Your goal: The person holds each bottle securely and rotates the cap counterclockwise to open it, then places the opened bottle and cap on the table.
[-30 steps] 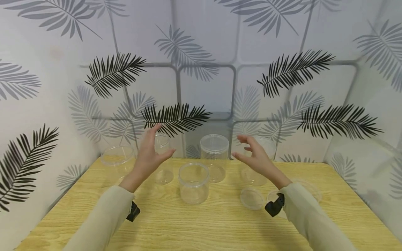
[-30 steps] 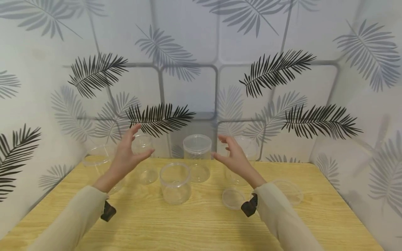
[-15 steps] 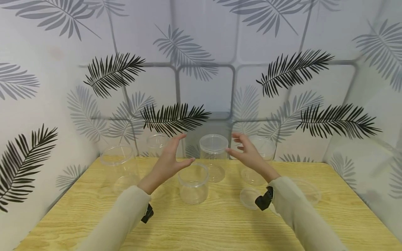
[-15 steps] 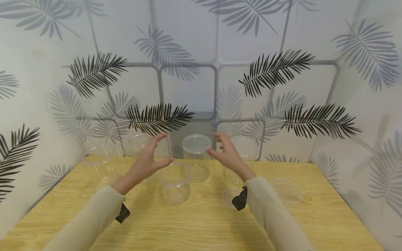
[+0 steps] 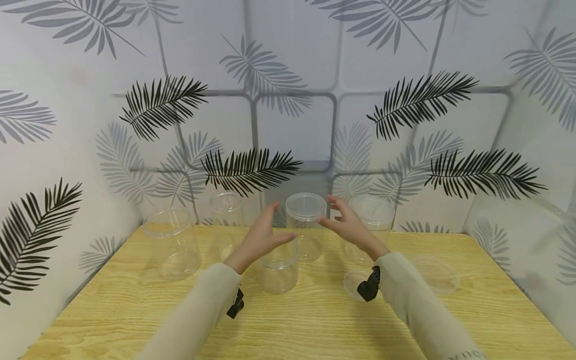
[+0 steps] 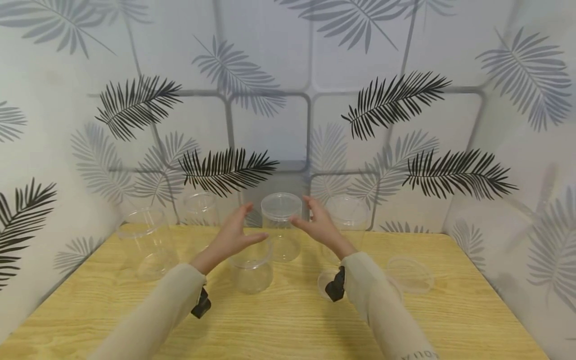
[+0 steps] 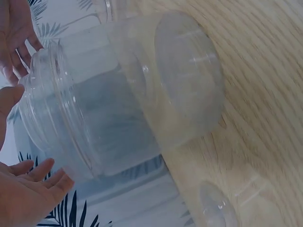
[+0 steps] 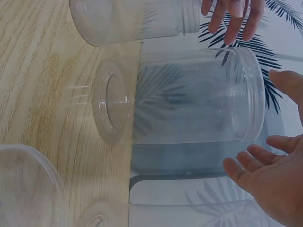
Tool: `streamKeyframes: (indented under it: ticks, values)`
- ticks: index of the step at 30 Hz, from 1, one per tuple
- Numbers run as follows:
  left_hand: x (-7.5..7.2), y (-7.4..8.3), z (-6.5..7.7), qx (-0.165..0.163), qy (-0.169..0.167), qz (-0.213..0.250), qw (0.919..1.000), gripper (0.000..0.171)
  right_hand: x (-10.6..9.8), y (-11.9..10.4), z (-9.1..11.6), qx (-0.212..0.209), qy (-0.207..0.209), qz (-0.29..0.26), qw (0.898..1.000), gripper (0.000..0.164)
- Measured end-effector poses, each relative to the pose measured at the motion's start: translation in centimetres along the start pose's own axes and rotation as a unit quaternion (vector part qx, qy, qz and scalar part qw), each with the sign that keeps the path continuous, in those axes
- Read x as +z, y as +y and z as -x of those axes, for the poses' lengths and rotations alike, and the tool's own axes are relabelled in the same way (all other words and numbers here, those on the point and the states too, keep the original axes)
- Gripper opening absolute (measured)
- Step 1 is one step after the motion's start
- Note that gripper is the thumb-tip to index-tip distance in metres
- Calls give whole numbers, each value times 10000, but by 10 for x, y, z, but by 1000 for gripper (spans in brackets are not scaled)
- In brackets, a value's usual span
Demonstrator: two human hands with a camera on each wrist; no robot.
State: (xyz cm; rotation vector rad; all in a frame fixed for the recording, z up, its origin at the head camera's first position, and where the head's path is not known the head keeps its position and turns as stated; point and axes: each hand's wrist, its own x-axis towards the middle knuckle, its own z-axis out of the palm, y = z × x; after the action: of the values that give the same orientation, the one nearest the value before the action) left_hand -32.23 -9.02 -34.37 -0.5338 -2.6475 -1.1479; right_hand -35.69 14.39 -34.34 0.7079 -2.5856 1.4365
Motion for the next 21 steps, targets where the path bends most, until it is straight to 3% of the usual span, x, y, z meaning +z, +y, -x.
streamKeyframes:
  ticks: [9, 21]
  values:
    - [13, -2, -13, -539, -72, 207, 9983, 88, 7, 3, -5, 158, -113, -237, 9995, 78]
    - [24, -2, -19, -665, -252, -5, 9975, 84, 12, 5, -9, 525, -214, -572, 9968, 83]
